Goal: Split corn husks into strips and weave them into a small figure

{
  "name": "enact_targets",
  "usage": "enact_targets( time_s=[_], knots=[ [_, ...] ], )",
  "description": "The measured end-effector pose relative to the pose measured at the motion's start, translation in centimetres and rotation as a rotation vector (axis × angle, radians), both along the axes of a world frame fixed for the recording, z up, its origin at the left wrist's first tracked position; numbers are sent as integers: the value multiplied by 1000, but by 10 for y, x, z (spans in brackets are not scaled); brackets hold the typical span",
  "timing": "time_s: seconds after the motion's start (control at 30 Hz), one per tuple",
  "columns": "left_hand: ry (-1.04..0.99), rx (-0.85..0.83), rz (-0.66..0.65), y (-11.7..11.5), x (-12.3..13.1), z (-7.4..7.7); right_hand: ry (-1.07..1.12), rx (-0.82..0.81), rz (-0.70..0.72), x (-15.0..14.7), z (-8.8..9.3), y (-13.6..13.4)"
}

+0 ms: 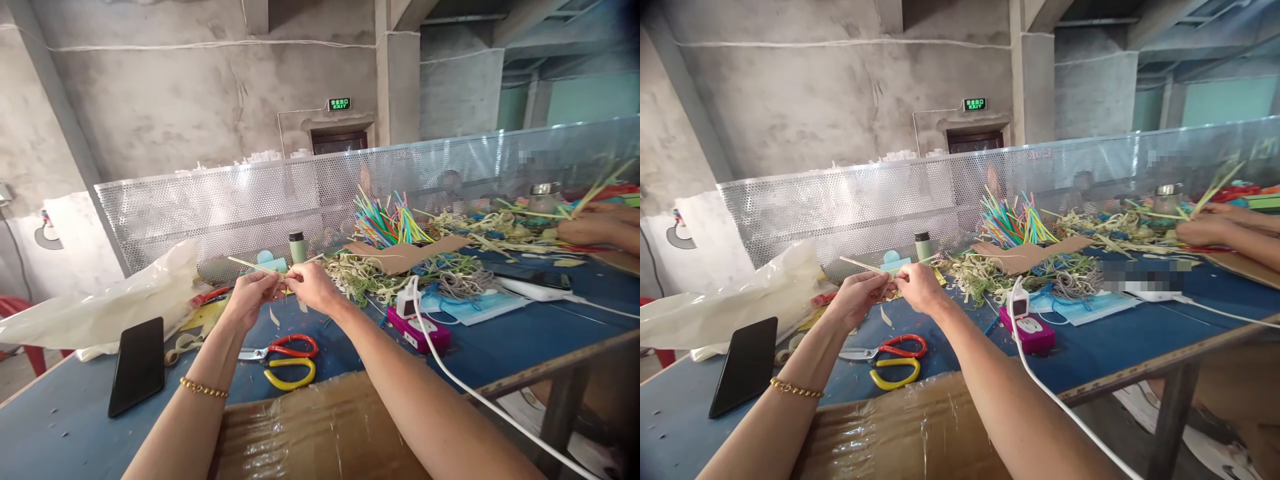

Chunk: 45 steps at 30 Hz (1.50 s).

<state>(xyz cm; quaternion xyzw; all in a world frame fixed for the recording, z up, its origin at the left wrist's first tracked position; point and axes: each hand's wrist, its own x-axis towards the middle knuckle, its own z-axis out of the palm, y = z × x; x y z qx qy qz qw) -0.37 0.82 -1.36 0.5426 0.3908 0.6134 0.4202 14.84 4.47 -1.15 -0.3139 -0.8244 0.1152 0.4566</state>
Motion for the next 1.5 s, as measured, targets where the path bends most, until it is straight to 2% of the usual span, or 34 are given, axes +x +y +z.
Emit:
enact_targets(
  time_s=[0.2, 0.3, 0.5, 0.63, 0.9, 1.07, 1.23, 1.5],
  knots=[
    [-31, -3, -69, -3, 1, 3, 80, -5, -9, 0, 2, 4],
    [-50, -8, -62, -4, 2, 3, 103, -33, 12, 0, 1, 4],
    [-40, 30, -20, -4, 4, 4, 166, -275, 100, 0, 1, -5],
    [-56, 33, -3, -4, 3, 5, 187, -322, 99, -1, 3, -11],
    [-86, 36, 11, -4, 6, 6, 208, -233, 87, -2, 3, -11],
    [-37, 36, 20, -3, 5, 5, 167, -108, 48, -2, 2, -9],
    [5, 76, 89, -3, 5, 4, 121, 9, 12, -4, 0, -5],
    [-123, 88, 140, -2, 6, 4, 150, 97, -24, -8, -5, 0]
  ],
)
